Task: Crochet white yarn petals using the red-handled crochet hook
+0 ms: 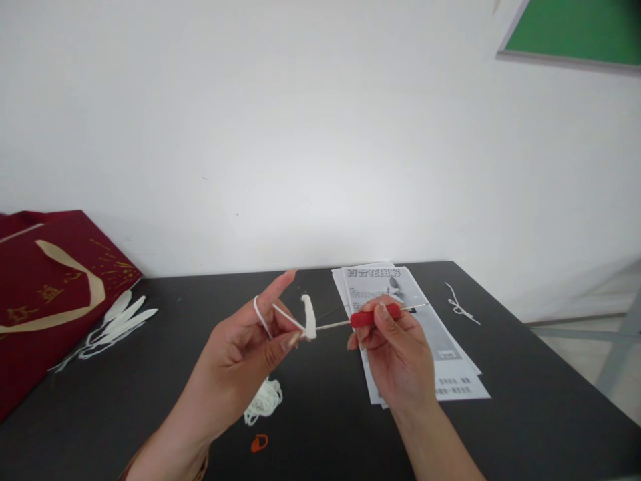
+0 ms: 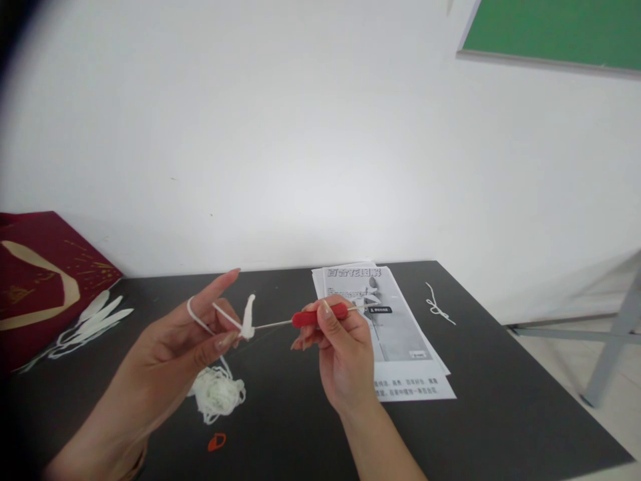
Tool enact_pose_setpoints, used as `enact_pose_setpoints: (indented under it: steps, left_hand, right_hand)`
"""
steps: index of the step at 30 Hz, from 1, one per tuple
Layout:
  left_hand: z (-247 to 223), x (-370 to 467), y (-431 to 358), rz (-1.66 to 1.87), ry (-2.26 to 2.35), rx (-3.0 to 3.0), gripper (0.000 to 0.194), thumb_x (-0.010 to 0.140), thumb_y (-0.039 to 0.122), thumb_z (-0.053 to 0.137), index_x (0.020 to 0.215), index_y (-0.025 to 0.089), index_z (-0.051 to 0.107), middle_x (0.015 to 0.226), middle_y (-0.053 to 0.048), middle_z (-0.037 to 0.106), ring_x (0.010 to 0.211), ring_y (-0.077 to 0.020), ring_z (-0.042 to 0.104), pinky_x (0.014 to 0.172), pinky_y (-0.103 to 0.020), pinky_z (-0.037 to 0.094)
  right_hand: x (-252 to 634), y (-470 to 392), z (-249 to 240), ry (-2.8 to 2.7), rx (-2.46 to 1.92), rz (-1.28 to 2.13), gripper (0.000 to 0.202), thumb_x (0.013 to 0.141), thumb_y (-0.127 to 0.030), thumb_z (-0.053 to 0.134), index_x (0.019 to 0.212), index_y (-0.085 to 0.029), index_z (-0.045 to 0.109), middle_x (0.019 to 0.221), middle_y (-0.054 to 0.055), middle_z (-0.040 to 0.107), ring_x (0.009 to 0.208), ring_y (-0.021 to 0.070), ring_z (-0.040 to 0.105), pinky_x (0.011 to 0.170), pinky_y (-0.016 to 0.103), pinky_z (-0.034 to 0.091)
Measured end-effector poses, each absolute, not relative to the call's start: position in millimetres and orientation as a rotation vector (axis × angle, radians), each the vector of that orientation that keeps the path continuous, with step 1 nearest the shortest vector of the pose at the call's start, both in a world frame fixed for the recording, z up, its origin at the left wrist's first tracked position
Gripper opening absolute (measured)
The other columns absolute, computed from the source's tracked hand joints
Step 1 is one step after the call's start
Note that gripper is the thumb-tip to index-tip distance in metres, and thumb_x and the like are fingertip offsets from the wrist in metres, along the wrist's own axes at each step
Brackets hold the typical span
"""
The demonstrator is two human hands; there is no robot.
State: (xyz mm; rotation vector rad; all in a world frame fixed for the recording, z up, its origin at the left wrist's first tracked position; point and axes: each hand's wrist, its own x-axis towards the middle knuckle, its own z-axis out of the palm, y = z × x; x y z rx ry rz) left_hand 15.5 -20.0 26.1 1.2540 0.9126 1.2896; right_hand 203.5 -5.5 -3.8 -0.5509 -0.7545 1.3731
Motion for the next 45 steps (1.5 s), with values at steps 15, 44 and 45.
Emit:
enact_pose_setpoints:
  steps: [15,44,45]
  left_hand:
    - [27,21,-18,1.211,0.900,1.097,0.054,0.077,0.023,0.073,0.129,0.030,0.060,0.075,0.001,0.060,0.065,-0.0115,0.053,0.059,-0.023,0.043]
    - [23,17,-6,1.121,0.925,1.054,0.063,0.082,0.028,0.069,0.138,0.014,0.046,0.066,0.000,0.066,0.054,-0.0107,0.055,0.052,-0.023,0.044]
    - [23,16,-6,1.111,0.915,1.065,0.065,0.081,0.028,0.071,0.139,0.015,0.045,0.067,0.001,0.065,0.055,-0.0106,0.055,0.052,-0.023,0.044]
  right_hand:
    - [204,-13,-8,-1.156,-0.499,0.936,0.011,0.088,-0.026,0.064,0.084,-0.021,0.073,0.069,0.002,0.064,0.062,0.0163,0.060,0.055,0.031,0.051]
    - [203,-10,-20,-1.422,-0.524,0.824,0.013,0.091,-0.021,0.056,0.094,-0.023,0.069,0.079,0.004,0.065,0.070,0.0181,0.059,0.061,0.033,0.044]
    - [203,-10,-20,-1.423,-0.525,0.829,0.013,0.091,-0.021,0.056,0.094,-0.023,0.069,0.079,0.004,0.065,0.070,0.0181,0.059,0.061,0.033,0.044]
